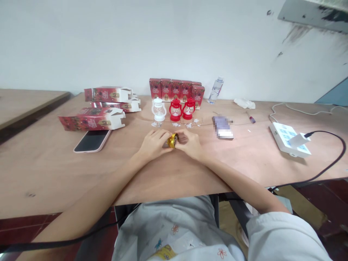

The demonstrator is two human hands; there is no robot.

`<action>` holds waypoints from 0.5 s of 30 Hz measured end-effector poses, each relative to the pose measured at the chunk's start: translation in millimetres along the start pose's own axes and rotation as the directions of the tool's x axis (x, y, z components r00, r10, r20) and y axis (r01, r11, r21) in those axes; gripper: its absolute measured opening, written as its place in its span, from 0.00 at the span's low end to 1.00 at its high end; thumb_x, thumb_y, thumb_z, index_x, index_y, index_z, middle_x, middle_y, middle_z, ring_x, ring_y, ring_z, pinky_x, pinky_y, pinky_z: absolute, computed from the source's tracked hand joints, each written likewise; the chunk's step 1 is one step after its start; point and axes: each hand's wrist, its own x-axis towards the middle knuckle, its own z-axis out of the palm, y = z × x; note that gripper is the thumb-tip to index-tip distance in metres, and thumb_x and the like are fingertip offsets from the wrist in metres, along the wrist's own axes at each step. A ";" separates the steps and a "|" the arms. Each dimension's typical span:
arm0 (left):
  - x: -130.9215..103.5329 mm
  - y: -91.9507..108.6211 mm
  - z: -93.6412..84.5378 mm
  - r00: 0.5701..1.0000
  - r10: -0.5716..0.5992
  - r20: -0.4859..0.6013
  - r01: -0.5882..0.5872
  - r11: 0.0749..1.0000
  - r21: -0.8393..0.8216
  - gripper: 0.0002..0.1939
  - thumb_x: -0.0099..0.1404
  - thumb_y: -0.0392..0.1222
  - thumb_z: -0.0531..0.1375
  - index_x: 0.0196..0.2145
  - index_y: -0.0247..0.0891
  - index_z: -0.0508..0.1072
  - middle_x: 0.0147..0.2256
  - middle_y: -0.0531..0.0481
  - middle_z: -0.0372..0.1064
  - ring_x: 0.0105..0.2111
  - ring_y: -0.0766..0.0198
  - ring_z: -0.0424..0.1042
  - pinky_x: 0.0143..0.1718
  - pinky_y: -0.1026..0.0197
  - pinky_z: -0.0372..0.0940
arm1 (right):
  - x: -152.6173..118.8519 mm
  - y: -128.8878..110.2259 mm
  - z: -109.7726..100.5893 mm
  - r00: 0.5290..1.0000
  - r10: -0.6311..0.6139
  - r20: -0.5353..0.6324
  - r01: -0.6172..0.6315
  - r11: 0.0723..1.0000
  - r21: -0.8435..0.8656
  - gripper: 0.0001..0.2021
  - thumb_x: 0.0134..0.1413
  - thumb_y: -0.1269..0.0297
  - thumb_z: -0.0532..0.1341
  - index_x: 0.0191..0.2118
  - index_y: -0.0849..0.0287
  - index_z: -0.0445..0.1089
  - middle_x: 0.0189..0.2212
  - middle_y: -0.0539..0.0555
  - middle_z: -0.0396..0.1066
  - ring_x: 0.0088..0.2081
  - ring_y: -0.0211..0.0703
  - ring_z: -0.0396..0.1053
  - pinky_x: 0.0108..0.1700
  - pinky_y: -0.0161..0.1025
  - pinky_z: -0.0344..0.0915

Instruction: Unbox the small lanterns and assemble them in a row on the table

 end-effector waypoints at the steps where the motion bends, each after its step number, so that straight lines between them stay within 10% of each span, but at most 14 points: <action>1: -0.1 -0.3 0.2 1.000 0.001 0.002 -0.001 1.000 0.002 0.13 0.60 0.47 0.59 0.40 0.37 0.68 0.39 0.44 0.74 0.37 0.57 0.73 0.34 0.59 0.61 | -0.2 0.3 0.4 1.000 0.000 -0.001 0.000 1.000 0.001 0.14 0.43 0.72 0.62 0.40 0.58 0.68 0.35 0.52 0.77 0.36 0.40 0.76 0.42 0.40 0.74; 15: 0.1 0.3 -1.5 0.999 0.022 -0.031 -0.022 1.000 -0.007 0.15 0.61 0.50 0.59 0.40 0.37 0.69 0.38 0.44 0.74 0.36 0.58 0.73 0.35 0.60 0.63 | -1.0 7.9 3.3 0.997 -0.014 -0.080 0.014 1.000 0.003 0.05 0.46 0.67 0.59 0.30 0.55 0.59 0.28 0.49 0.72 0.29 0.38 0.74 0.35 0.37 0.73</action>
